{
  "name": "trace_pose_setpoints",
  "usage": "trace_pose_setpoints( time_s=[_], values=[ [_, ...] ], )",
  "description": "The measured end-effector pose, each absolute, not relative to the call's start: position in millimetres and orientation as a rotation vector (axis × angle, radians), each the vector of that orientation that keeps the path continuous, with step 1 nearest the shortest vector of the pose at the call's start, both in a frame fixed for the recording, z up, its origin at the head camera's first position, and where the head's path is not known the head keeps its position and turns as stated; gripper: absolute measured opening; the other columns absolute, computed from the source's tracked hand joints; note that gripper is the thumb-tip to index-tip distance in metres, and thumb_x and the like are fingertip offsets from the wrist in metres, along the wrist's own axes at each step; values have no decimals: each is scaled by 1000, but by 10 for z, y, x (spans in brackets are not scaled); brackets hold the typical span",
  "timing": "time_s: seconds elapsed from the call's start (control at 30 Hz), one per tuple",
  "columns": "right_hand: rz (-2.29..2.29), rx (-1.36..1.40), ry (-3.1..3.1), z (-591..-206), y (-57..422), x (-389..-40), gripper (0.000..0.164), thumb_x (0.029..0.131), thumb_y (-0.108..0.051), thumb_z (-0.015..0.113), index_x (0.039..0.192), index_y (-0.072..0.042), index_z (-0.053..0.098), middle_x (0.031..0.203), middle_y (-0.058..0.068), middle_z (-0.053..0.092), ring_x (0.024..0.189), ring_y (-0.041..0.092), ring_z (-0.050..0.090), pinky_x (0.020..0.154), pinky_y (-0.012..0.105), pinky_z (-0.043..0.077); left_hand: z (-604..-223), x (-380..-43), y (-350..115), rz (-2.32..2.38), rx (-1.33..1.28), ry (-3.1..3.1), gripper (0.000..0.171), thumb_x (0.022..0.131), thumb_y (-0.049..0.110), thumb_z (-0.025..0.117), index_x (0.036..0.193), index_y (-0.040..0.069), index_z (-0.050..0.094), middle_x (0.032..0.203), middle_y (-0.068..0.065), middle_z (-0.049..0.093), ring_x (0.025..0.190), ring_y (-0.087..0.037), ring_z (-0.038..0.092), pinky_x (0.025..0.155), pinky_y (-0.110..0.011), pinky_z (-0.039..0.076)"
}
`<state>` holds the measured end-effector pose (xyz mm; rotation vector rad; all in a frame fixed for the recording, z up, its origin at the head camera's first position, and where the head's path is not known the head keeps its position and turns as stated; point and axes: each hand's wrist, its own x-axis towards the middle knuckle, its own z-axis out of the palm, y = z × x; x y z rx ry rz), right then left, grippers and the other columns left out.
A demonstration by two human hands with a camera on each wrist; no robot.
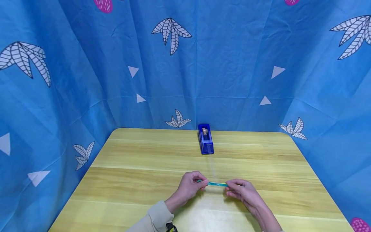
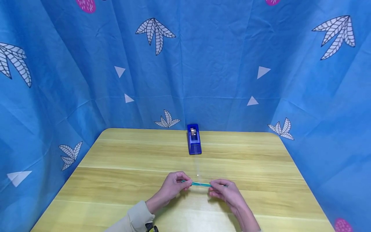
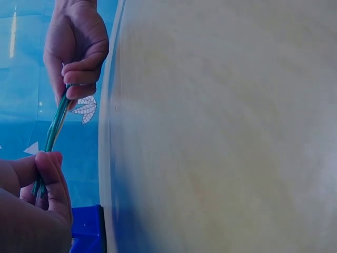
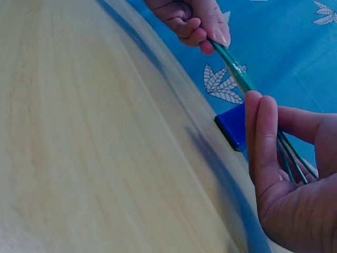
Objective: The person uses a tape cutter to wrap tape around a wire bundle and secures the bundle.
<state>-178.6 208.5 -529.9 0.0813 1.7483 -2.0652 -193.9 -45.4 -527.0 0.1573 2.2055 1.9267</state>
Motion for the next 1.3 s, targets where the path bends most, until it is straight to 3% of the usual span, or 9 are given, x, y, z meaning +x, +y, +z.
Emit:
trace_pose_setpoints(
  time_s=[0.23,0.4,0.5,0.93,1.17,1.3],
  values=[
    [-2123,114,1760,-5301,2063,-1790,32,99,-13,70,121,10,66,97,8,78,86,11,76,89,26,61,-5276,-1947,-477,1904,126,2149,13,93,12,77,101,4,73,89,-9,76,76,-16,70,70,-28,60],
    [-2136,113,1836,-5302,2057,-1811,33,98,-10,71,121,13,65,97,10,78,85,12,76,89,27,61,-5288,-1998,-496,1950,105,2018,24,99,23,71,109,1,69,96,-18,77,74,-14,70,75,-31,62],
    [-2107,91,1890,-5312,2056,-1817,34,98,-10,71,121,15,64,97,9,77,86,13,76,89,28,62,-5290,-2017,-495,1953,97,1996,27,100,26,70,107,0,69,92,-15,77,71,-12,68,73,-29,62],
    [-2102,60,1915,-5342,2037,-1804,40,98,-11,71,124,17,61,97,9,78,86,14,76,87,29,62,-5275,-1989,-480,1935,76,2061,13,95,12,74,100,0,74,84,-8,76,67,-10,66,63,-21,57],
    [-2105,72,1866,-5348,2036,-1804,55,106,-26,61,139,15,48,117,11,69,98,21,74,95,32,60,-5240,-1975,-464,1958,120,2135,9,94,6,74,97,-2,75,86,-13,77,70,-14,68,67,-27,62],
    [-2089,70,1854,-5343,2058,-1802,51,107,-31,58,136,11,53,119,11,70,98,21,74,93,32,61,-5231,-1966,-455,1958,138,2187,7,94,8,75,95,0,75,84,-11,77,72,-19,71,69,-32,63]
  ],
)
